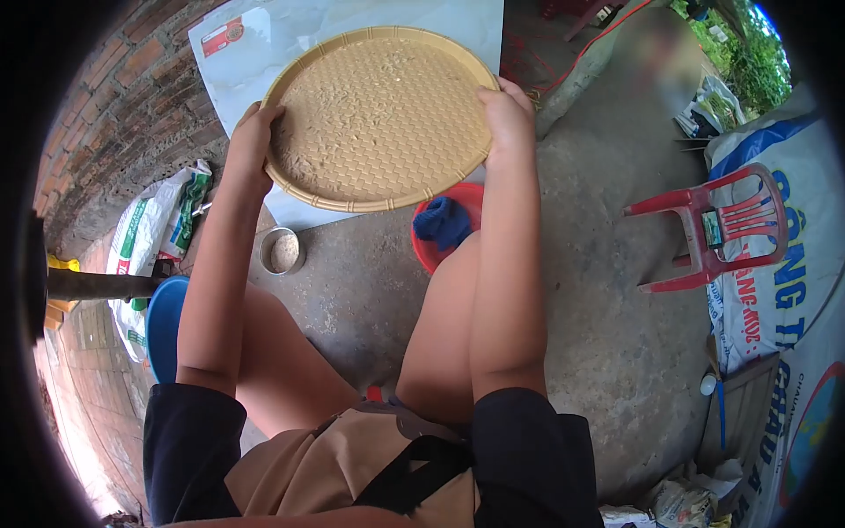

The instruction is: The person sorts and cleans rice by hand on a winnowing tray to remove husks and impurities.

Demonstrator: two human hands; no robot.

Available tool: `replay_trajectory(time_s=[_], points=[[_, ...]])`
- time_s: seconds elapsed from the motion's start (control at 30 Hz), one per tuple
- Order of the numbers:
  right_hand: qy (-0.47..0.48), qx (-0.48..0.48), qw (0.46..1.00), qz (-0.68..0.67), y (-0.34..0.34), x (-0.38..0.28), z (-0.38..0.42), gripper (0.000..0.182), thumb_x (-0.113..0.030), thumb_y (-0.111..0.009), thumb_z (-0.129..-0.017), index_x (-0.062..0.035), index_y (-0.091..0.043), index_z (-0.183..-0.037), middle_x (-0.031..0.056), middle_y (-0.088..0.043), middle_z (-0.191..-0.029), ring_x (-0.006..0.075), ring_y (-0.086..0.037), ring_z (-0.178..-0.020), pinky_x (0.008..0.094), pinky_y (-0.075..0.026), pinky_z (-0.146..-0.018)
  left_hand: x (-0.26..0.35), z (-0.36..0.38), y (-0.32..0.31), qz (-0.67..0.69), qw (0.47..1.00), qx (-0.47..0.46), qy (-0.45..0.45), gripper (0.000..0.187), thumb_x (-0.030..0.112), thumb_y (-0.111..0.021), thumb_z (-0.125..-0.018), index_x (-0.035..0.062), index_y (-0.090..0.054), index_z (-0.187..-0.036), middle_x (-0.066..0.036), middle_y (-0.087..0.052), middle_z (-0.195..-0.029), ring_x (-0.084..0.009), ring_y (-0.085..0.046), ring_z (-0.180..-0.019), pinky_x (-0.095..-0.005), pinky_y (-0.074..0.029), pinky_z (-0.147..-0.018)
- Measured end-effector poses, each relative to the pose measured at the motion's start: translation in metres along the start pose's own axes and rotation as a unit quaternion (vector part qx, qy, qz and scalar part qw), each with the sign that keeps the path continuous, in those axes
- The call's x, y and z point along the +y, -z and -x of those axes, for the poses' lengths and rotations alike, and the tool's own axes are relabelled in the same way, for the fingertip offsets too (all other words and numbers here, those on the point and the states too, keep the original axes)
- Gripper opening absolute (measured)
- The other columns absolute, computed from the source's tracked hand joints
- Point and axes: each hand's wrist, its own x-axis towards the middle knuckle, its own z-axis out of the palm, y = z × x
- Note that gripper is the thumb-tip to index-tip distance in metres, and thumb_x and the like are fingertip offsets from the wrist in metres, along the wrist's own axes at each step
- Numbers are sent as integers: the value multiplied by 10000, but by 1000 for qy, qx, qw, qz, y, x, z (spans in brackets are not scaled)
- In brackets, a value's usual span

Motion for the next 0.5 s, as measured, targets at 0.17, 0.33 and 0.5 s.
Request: replay_trajectory(time_s=[0.17, 0.33, 0.5], points=[[90, 115, 988, 53, -50, 54, 12, 349, 4, -454, -799, 66, -449, -1142, 179, -554, -1049, 240, -563, -957, 327, -424, -877, 7, -38, 47, 24, 989, -49, 140, 246, 119, -460, -855, -61, -517, -1014, -143, -579, -839, -217, -602, -706, -323, -537, -614], [-27, -86, 995, 40, 4, 9, -16, 371, 10, -361, -850, 75, -456, -1203, 221, -602, -1047, 293, -636, -891, 386, -524, -776, -3, 0, 5, -26, 999, 31, -26, 280, 86, -475, -799, -79, -490, -1025, -183, -553, -966, -234, -541, -856, -324, -442, -745], [63, 87, 989, 98, -54, 83, -14, 418, 60, -387, -813, 64, -435, -1228, 204, -575, -1097, 305, -604, -951, 365, -465, -857, 3, -39, 70, 51, 992, -39, 105, 239, 80, -462, -820, -86, -514, -983, -186, -575, -858, -247, -594, -731, -393, -513, -592]])
